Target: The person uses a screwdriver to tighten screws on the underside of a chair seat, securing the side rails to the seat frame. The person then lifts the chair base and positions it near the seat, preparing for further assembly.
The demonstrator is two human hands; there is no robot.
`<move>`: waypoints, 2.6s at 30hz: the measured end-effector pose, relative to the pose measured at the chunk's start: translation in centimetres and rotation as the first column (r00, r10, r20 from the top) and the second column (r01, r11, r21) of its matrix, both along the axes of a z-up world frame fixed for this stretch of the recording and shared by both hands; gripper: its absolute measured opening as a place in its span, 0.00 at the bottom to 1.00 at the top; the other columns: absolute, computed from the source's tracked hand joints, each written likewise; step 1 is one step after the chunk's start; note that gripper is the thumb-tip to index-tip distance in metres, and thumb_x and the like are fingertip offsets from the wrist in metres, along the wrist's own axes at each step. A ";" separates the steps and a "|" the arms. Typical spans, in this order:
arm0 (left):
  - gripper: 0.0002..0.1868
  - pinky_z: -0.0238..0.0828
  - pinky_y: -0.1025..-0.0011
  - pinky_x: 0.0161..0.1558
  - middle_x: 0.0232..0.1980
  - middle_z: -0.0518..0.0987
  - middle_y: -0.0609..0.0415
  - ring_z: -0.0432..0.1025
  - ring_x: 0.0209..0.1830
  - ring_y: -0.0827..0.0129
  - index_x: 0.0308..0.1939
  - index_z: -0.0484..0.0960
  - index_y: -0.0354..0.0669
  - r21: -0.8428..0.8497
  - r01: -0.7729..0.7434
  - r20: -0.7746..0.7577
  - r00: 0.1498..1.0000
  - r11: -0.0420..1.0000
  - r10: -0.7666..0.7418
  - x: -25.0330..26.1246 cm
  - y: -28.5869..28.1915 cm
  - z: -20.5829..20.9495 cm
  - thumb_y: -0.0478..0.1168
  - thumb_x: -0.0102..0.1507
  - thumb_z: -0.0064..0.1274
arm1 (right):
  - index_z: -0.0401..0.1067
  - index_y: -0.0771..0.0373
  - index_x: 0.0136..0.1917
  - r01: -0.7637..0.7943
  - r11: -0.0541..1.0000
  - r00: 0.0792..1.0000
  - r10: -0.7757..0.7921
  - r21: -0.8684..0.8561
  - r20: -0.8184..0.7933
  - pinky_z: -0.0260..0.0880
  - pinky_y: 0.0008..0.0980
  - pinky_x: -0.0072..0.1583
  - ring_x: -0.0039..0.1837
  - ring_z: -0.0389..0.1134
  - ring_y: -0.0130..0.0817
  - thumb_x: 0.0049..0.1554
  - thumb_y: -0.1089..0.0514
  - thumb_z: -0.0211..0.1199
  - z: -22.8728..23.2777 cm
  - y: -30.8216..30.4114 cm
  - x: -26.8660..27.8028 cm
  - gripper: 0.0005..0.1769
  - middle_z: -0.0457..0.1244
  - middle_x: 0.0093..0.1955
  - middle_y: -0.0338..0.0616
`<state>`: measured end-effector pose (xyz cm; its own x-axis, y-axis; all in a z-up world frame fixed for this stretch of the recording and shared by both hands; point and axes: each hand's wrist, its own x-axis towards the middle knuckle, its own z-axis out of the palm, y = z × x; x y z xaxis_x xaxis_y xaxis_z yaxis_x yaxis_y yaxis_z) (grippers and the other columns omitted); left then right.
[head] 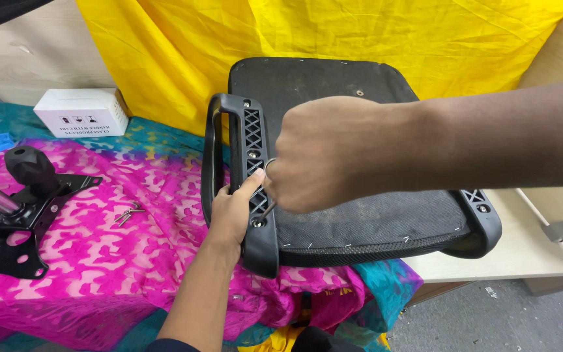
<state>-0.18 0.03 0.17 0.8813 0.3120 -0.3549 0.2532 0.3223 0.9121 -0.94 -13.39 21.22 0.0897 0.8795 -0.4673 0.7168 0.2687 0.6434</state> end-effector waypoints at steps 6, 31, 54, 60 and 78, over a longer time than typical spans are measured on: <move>0.30 0.71 0.70 0.30 0.39 0.80 0.51 0.75 0.31 0.69 0.54 0.81 0.32 -0.026 0.021 0.001 1.000 0.999 -0.021 -0.2 -0.1 -0.2 0.53 0.57 0.61 | 0.74 0.62 0.32 0.121 0.976 0.993 -0.117 -0.179 0.030 0.73 0.39 0.33 0.37 0.74 0.40 0.54 0.57 0.63 0.6 1.6 -0.4 0.11 0.69 0.32 0.43; 0.33 0.71 0.67 0.35 0.38 0.83 0.48 0.76 0.33 0.65 0.49 0.83 0.26 -0.013 0.010 0.041 0.999 1.000 -0.009 0.4 0.0 -1.0 0.56 0.55 0.62 | 0.80 0.59 0.40 0.496 0.868 0.855 -0.495 -0.035 -0.155 0.73 0.52 0.49 0.49 0.72 0.54 0.50 0.49 0.68 2.2 4.6 -1.4 0.12 0.70 0.41 0.50; 0.71 0.49 0.49 0.69 0.68 0.66 0.27 0.60 0.70 0.39 0.76 0.46 0.27 0.802 -0.042 0.196 0.961 0.596 -0.196 -8.9 -1.5 -2.1 0.60 0.44 0.75 | 0.78 0.57 0.32 -0.019 0.996 0.991 0.008 0.084 0.130 0.70 0.38 0.43 0.43 0.74 0.41 0.50 0.56 0.66 -0.5 1.2 -0.5 0.07 0.71 0.36 0.41; 0.76 0.52 0.51 0.69 0.64 0.72 0.34 0.65 0.66 0.44 0.81 0.43 0.36 0.841 0.078 0.044 0.976 0.535 -0.211 -9.3 -1.4 -1.3 0.59 0.41 0.74 | 0.79 0.55 0.29 -0.169 0.981 0.981 0.158 0.099 0.109 0.69 0.37 0.37 0.41 0.74 0.39 0.48 0.55 0.67 -0.8 2.0 -0.5 0.07 0.71 0.34 0.39; 0.65 0.65 0.54 0.62 0.55 0.78 0.32 0.73 0.57 0.43 0.78 0.46 0.34 0.900 0.091 0.002 0.977 0.426 -0.214 -10.3 -1.6 0.9 0.54 0.47 0.67 | 0.79 0.55 0.34 0.026 0.999 1.000 -0.027 0.048 0.016 0.74 0.42 0.41 0.44 0.74 0.44 0.51 0.58 0.64 -0.3 3.0 -1.3 0.06 0.71 0.37 0.42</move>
<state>-10.45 -1.55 1.09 0.9579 0.2567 0.1282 0.1005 -0.7186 0.6881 -2.20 -10.40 20.94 0.1206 0.8979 -0.4233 0.7124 0.2187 0.6669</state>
